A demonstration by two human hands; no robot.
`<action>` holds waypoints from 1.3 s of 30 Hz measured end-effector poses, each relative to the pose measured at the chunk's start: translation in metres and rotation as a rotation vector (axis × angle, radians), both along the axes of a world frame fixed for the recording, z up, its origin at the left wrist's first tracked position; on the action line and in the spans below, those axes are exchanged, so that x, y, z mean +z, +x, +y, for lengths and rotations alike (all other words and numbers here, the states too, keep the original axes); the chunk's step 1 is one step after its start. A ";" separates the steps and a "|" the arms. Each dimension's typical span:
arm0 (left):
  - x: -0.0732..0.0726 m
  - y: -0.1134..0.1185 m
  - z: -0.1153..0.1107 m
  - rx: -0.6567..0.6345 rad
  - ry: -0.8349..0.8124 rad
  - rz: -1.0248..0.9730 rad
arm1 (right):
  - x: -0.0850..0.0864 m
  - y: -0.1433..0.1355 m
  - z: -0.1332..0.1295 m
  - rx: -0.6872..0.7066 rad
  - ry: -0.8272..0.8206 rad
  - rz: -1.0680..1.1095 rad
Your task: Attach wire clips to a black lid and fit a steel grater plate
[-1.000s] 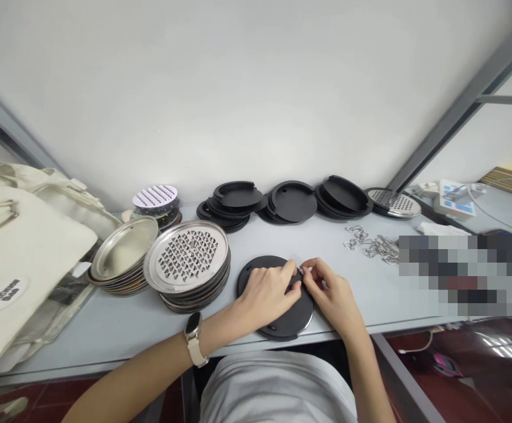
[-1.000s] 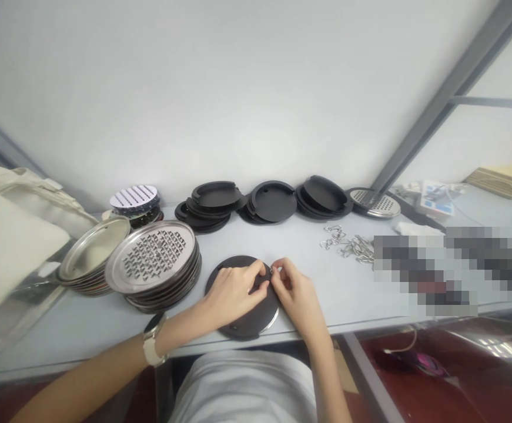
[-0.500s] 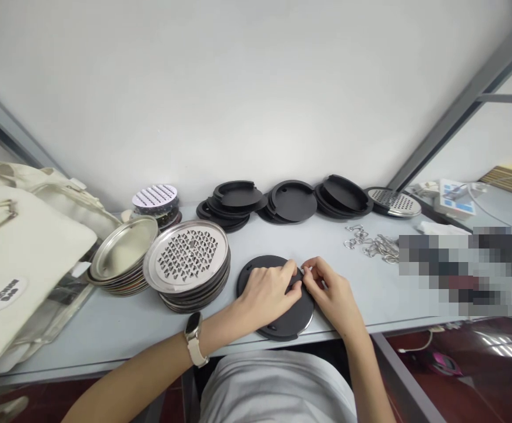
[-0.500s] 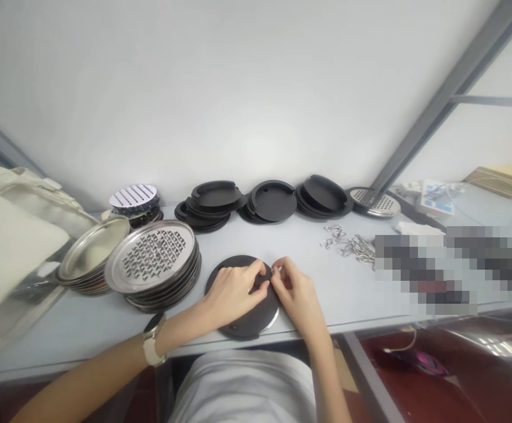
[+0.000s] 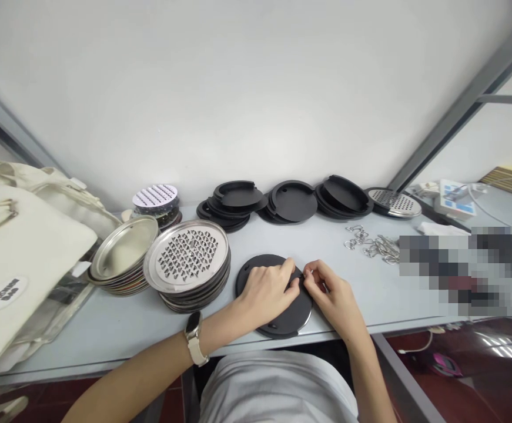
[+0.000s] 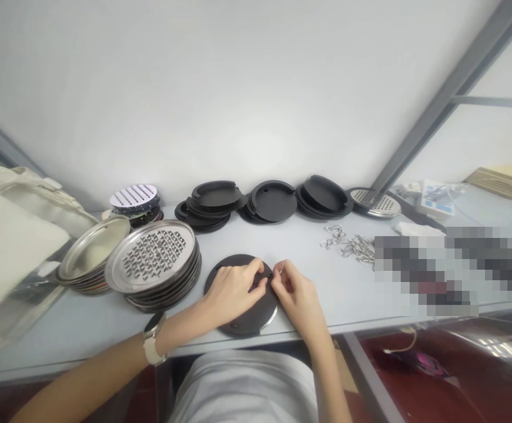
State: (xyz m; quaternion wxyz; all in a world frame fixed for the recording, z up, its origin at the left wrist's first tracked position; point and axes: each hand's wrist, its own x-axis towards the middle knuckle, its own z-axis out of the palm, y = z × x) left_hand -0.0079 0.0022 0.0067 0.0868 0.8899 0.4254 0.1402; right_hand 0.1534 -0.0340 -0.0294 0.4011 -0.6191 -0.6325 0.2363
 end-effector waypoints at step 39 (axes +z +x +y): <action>-0.006 -0.002 0.001 -0.020 0.022 -0.018 | -0.012 0.005 0.010 -0.020 0.052 0.212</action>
